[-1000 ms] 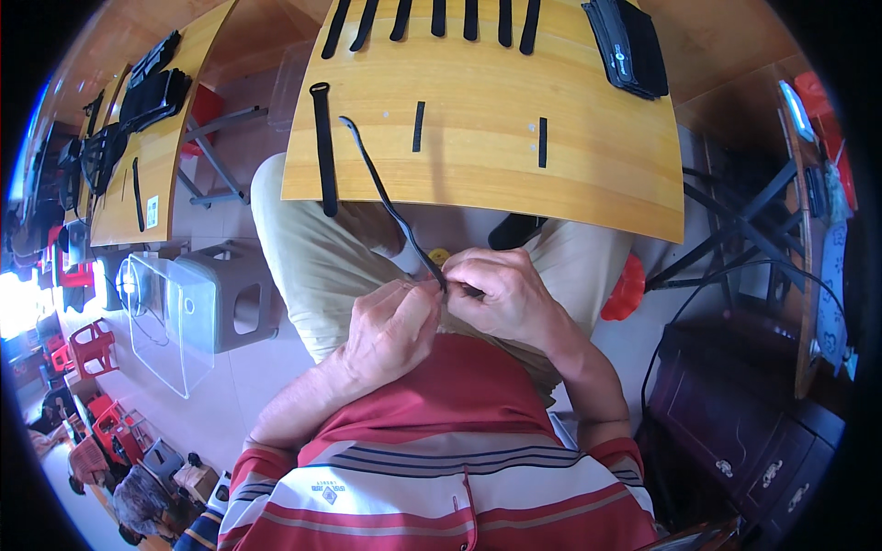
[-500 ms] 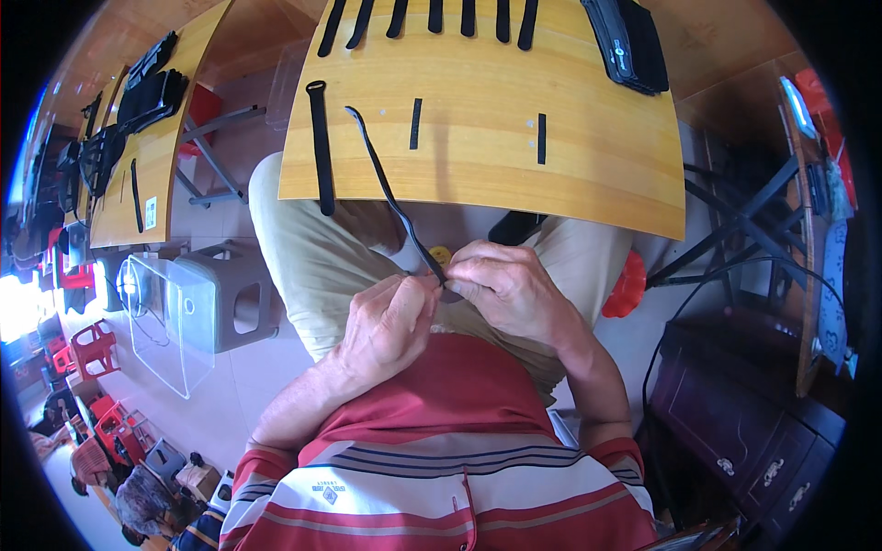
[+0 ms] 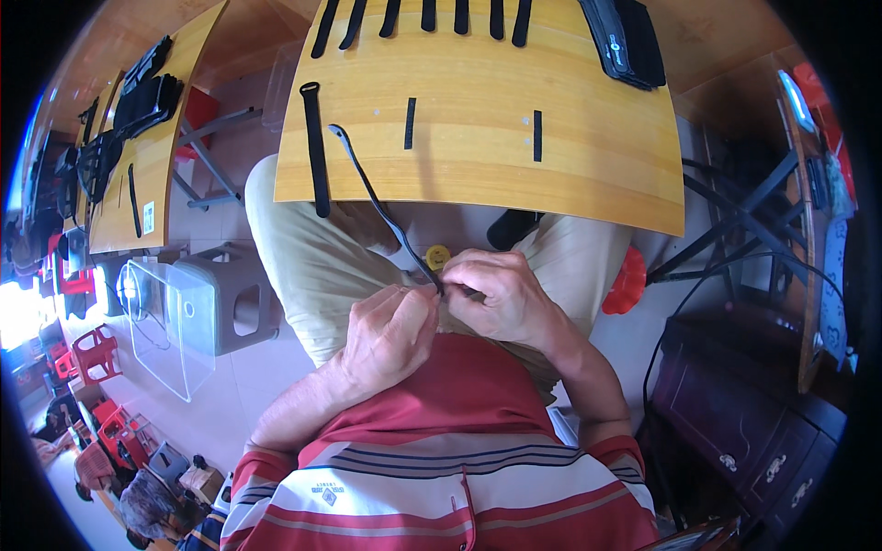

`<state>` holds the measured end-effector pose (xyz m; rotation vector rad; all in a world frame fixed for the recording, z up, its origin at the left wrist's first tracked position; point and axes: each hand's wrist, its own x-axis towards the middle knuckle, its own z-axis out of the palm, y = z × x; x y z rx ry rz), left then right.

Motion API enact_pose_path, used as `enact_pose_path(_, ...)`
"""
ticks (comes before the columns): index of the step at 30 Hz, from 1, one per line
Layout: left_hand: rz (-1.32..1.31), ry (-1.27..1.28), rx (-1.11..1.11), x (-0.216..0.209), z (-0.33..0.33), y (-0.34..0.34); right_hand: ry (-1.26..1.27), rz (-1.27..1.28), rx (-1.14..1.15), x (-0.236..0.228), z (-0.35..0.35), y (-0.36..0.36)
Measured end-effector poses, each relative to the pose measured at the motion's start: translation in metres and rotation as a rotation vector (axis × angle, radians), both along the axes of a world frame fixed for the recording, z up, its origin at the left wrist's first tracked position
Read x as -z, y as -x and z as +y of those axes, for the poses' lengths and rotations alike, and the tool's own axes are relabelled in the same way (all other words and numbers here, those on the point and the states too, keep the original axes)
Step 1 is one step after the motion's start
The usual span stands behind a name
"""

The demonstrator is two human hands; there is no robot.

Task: Inspecting and arranging black textile straps on a wooden table.

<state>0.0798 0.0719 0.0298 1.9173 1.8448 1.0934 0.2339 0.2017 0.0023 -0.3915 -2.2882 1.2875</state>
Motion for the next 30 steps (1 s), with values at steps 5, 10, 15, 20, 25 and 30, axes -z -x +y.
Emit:
enact_pose_path(5, -0.144, 0.059, -0.055, 0.009, -0.003, 0.001, 0.063, 0.029, 0.022, 0.000, 0.001, -0.005)
enact_pose_path(10, -0.201, 0.126, -0.086, 0.008, -0.002, 0.002, 0.077, 0.032, 0.033, -0.001, 0.002, -0.006)
enact_pose_path(15, -0.554, 0.258, -0.207, 0.009, -0.001, 0.006, 0.135, 0.035, 0.032, 0.000, 0.002, -0.004)
enact_pose_path(20, -0.721, 0.305, -0.188, 0.016, -0.001, 0.010, 0.238, 0.035, 0.039, 0.004, 0.002, -0.006)
enact_pose_path(25, -0.779, 0.300, -0.151, 0.024, 0.000, 0.013, 0.292, 0.041, 0.041, 0.007, 0.003, -0.006)
enact_pose_path(30, -0.786, 0.294, -0.159, 0.023, 0.001, 0.013, 0.356, 0.022, 0.044, -0.002, 0.002, -0.005)
